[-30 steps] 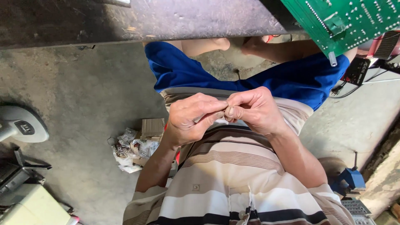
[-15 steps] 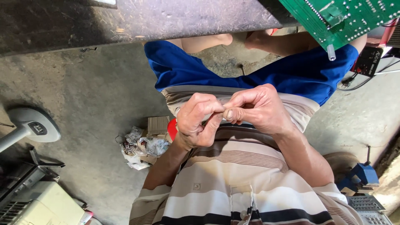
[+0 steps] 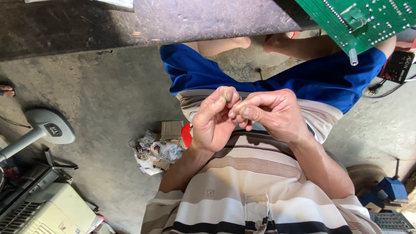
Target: The person uses pliers to trim components on a green circuit board held in their hands. They then handle a small plastic bag containing electronic parts, opening it and manipulating its contents while seated.
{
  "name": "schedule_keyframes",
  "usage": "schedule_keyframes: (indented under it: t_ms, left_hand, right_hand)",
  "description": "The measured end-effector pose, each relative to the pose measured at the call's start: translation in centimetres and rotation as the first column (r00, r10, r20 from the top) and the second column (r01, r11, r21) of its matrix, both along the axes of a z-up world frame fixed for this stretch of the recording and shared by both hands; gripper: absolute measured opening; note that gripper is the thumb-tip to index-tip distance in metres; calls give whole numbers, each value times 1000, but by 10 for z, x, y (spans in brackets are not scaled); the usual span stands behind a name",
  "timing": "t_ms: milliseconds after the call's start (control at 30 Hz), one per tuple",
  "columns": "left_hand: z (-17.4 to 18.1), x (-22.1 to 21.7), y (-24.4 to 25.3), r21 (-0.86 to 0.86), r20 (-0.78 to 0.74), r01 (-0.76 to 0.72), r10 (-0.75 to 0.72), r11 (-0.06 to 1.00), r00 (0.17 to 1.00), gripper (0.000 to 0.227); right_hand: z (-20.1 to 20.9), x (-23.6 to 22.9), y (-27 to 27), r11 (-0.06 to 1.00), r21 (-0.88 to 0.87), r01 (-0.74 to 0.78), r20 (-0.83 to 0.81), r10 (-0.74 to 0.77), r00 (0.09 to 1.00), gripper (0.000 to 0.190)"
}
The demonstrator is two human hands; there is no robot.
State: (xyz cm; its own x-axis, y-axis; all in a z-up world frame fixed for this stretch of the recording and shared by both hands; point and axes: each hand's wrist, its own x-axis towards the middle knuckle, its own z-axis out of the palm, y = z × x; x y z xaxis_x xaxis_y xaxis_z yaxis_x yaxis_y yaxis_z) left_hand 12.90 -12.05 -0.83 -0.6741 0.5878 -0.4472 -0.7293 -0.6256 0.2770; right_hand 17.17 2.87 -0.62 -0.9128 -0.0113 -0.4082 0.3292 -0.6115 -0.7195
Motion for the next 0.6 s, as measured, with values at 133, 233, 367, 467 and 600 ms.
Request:
schedule_keyframes:
  t_ms: [133,233,367,467,600]
  left_hand:
    - [-9,9,-3,18,182,-41,37,999,983,10]
    - [-17,16,-2,57,190,-31,20,998,982,10]
    - [-29,19,-4,164,194,-9,-23,986,981,14]
    - [-37,26,-11,187,302,-72,13,980,953,13]
    - [3,-19,-4,131,201,-107,79,986,976,17]
  right_hand:
    - [-8,3,-5,986,160,38,40,-45,998,15]
    - [1,-4,-4,953,293,72,-16,-70,997,20]
    - [0,-6,5,841,539,53,-133,23,991,19]
    - [1,-12,-1,842,534,72,-153,13,988,18]
    - [6,-51,-11,888,438,140,-268,-20,963,20]
